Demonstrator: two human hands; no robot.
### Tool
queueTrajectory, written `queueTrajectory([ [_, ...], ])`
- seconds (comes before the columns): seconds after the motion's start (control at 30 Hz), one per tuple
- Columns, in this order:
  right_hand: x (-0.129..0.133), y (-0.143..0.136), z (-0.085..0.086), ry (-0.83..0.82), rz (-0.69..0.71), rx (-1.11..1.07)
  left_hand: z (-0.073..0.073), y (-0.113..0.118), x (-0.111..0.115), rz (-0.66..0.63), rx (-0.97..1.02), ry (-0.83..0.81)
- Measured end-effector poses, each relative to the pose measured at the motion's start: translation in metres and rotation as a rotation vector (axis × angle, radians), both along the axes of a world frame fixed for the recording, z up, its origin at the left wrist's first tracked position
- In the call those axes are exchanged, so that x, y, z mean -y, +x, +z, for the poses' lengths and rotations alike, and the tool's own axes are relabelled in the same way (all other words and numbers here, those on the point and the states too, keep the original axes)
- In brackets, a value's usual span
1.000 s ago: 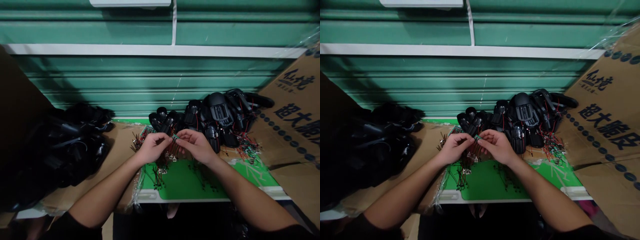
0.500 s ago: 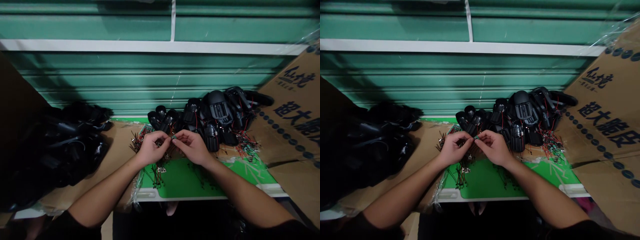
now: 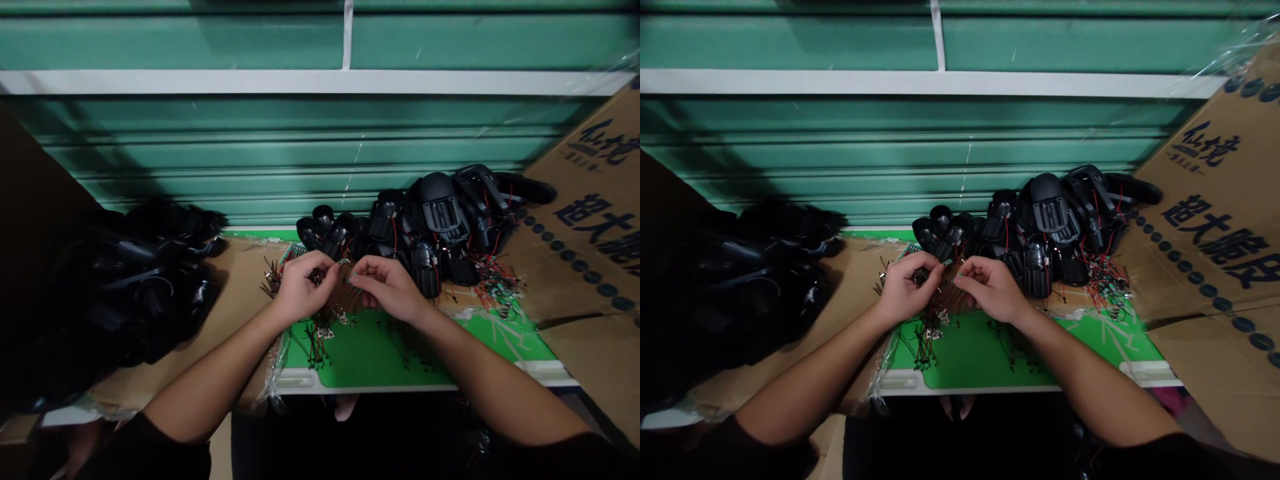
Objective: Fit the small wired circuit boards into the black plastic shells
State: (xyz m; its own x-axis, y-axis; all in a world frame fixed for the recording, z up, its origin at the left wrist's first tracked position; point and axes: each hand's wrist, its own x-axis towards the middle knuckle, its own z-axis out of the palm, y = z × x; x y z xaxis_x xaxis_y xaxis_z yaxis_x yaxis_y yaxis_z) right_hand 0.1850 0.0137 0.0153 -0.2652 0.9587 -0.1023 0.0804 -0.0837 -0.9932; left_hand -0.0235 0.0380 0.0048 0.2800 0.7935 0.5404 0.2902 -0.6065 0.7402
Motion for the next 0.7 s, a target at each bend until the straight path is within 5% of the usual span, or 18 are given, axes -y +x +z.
queueTrajectory([
  [0.17, -0.004, 0.016, 0.009, -0.054, 0.225, 0.081, -0.001, -0.002, -0.01, 0.08, 0.217, -0.357],
  [0.3, -0.002, 0.019, 0.009, -0.044, 0.501, 0.224, -0.006, -0.004, -0.019, 0.117, 0.344, -0.46],
  [0.7, -0.003, 0.011, 0.003, -0.051, 0.347, 0.238, 0.008, 0.005, -0.005, -0.014, 0.41, -0.709],
])
